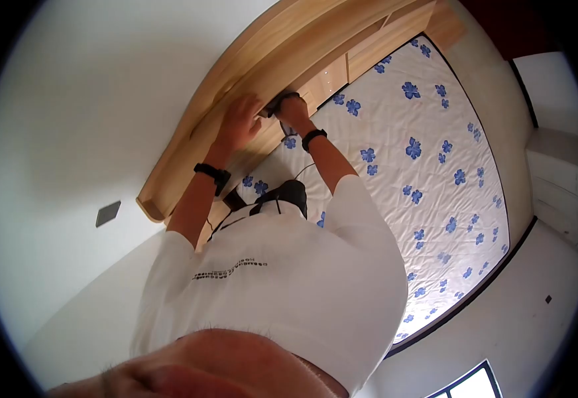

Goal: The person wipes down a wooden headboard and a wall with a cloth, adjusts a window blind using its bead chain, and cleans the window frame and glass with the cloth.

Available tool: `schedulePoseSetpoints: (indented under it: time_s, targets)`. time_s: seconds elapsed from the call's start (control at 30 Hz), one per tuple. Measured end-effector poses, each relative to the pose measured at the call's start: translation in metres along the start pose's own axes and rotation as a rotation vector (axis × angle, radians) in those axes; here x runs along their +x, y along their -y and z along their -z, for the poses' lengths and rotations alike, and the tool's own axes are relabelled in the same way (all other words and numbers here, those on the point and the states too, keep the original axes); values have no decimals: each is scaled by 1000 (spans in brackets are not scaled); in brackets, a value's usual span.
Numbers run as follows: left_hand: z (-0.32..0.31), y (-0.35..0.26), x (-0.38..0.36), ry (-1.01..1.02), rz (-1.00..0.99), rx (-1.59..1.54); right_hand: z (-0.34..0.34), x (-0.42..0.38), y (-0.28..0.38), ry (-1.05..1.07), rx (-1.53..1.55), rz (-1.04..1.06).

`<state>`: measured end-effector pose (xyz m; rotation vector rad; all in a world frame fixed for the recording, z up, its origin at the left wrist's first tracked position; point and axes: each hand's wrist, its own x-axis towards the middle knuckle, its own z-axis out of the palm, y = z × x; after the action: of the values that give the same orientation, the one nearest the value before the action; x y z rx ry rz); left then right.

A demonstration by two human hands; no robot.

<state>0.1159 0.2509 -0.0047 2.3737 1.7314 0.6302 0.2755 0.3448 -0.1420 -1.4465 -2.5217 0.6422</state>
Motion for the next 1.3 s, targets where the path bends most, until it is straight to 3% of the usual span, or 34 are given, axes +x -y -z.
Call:
schedulePoseSetpoints:
  time_s: [0.1, 0.13, 0.3, 0.43, 0.6, 0.73, 0.87, 1.1, 1.3]
  targets:
    - [1, 3, 3, 2, 104, -27, 9, 16, -34, 6, -117, -138]
    - [-3, 4, 2, 3, 109, -33, 14, 26, -50, -32, 19, -303]
    - [-15, 0, 8, -60, 227, -29, 59, 81, -142, 11, -53, -335]
    - [-16, 0, 10, -26, 236, 59, 105, 130, -214, 30, -60, -524]
    - [-23, 8, 8, -89, 195, 124, 149, 164, -249, -18, -122, -653]
    - [-24, 8, 4, -33, 279, 117, 130, 174, -248, -116, -223, -613]
    - [-24, 9, 6, -9, 301, 127, 122, 184, -242, 39, -384, -547]
    - [-29, 14, 2, 16, 235, 131, 87, 176, -228, -86, -412, -308]
    - [-27, 11, 4, 31, 250, 108, 1, 134, -162, -203, -427, -174]
